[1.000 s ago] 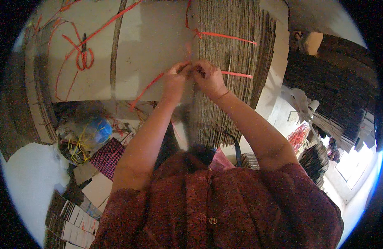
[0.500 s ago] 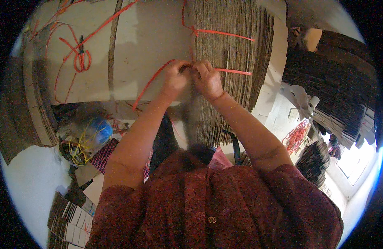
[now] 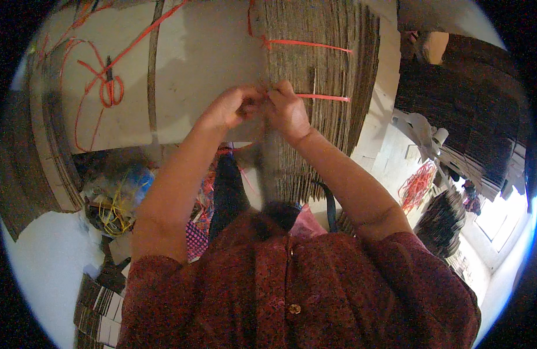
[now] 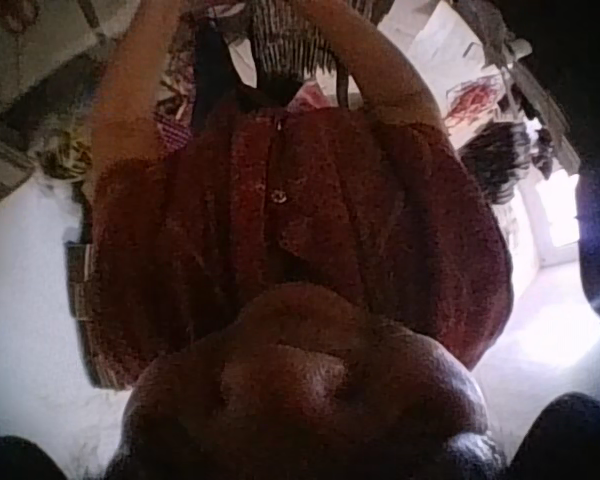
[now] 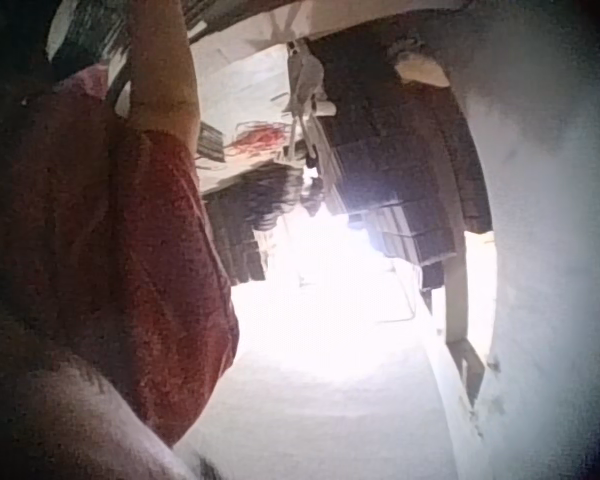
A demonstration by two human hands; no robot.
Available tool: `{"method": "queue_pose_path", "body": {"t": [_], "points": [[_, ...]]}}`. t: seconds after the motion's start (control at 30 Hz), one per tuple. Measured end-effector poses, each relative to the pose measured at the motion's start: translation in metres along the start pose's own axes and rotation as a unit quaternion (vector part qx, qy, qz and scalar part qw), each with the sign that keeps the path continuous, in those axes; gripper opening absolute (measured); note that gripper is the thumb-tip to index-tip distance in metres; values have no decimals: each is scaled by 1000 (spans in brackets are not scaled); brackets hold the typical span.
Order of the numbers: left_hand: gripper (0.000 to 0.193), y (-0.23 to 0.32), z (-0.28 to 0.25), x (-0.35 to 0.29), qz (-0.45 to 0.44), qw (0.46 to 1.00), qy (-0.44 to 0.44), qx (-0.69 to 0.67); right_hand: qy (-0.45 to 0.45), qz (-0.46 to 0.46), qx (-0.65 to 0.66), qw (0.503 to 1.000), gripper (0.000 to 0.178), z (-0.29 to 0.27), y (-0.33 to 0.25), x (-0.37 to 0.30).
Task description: The person gathers flat cardboard sheets, aligns them into a stack, and secures the bundle using red plastic straps. They then place the tied stack onto a larger pile and briefly handle a power cord and scissors.
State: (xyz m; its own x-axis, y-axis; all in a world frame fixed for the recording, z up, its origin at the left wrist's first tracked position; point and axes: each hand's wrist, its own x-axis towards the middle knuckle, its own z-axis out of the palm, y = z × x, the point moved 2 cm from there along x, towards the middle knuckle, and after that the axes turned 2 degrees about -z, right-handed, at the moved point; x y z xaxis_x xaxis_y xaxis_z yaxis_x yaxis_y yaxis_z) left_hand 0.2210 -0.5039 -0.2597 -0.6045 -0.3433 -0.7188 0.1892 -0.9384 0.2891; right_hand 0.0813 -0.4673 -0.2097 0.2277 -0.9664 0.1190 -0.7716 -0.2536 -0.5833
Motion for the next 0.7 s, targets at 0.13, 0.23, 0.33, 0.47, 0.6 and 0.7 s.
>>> {"method": "queue_pose_path", "body": {"t": [0.13, 0.23, 0.33, 0.47, 0.6, 0.7], "points": [[12, 7, 12, -14, 46, 990, 57, 123, -51, 0, -62, 997, 6, 8, 10, -1], [18, 15, 14, -18, 281, 866, 96, 402, -56, -9, -53, 997, 6, 3, 8, 4], [20, 12, 5, -7, 374, 746, 129, 536, -52, 8, -16, 998, 8, -14, -4, 14], [18, 2, -8, 13, 433, 757, 108, 477, -107, 9, -33, 994, 11, -22, 1, 12], [16, 0, -16, 27, 276, 877, 81, 384, -86, 46, -14, 995, 11, -21, -5, 11], [19, -10, -43, 37, 248, 923, 25, 295, -70, 194, 149, 967, 10, 0, 22, -11]]}}
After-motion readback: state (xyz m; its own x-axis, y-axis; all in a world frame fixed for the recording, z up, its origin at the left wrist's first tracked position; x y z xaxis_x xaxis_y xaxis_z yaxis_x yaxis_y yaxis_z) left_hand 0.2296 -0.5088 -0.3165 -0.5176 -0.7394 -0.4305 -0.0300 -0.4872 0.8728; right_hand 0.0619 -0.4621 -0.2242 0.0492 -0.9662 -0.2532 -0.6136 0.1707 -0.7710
